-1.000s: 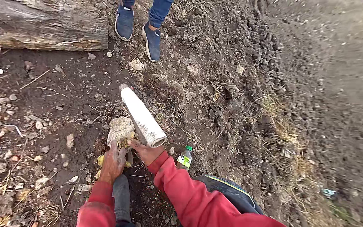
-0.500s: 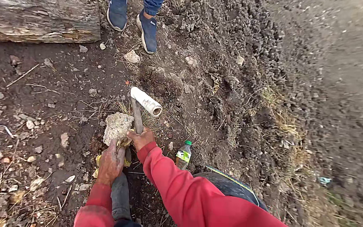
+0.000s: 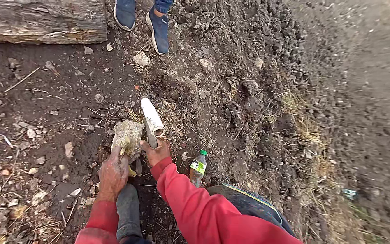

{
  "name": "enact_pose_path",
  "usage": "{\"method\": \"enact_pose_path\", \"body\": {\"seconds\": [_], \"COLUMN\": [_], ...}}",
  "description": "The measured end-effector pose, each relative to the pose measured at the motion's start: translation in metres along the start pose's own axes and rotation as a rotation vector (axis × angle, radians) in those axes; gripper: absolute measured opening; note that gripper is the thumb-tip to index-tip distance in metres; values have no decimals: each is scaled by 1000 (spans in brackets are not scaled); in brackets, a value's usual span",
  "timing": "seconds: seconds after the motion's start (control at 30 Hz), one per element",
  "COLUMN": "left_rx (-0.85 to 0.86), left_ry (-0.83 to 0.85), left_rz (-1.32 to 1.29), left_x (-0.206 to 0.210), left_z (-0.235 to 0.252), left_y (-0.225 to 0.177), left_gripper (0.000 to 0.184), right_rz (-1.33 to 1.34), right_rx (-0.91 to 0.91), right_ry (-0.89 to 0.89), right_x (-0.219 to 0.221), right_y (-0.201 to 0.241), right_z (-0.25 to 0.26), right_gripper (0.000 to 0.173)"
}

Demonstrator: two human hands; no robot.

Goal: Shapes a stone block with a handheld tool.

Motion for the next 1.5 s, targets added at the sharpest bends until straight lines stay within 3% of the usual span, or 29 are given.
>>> {"method": "enact_pose_path", "body": {"seconds": [0.13, 0.23, 0.37, 0.6, 0.7, 0.8, 0.93, 1.07, 1.5], "left_rx": [221, 272, 189, -125, -262, -148, 117, 278, 323], "left_ry": [-2, 21, 20, -66, -57, -136, -239, -289, -215], "left_rz": [-128, -169, -174, -192, -89, -92, -49, 98, 84], "left_x": [4, 11, 11, 9, 7, 5, 7, 7, 15], "left_z": [-1, -1, -1, 4, 6, 0, -5, -5, 10], "left_y": [-15, -18, -8, -1, 3, 10, 7, -9, -2], "left_gripper": [34, 34, 35, 61, 51, 33, 26, 24, 38], "right_rz": [100, 134, 203, 117, 25, -43, -108, -112, -182], "right_rx": [0, 74, 90, 34, 16, -4, -17, -10, 37], "right_ry": [77, 145, 108, 68, 72, 93, 125, 123, 129], "right_x": [6, 12, 16, 11, 7, 11, 14, 12, 12], "right_y": [11, 12, 11, 15, 15, 10, 12, 16, 24], "right_z": [-6, -5, 2, 15, 13, 17, 19, 16, 26], "right_gripper": [51, 44, 28, 30, 28, 31, 37, 38, 45]}}
Point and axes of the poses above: each hand's wrist, its own z-axis towards the middle knuckle, its own x-axis out of the palm, y = z × x, the point moved 8 cm from there along z, towards the middle knuckle, and after that the axes turned 10 degrees about -z, right-handed, at the moved point
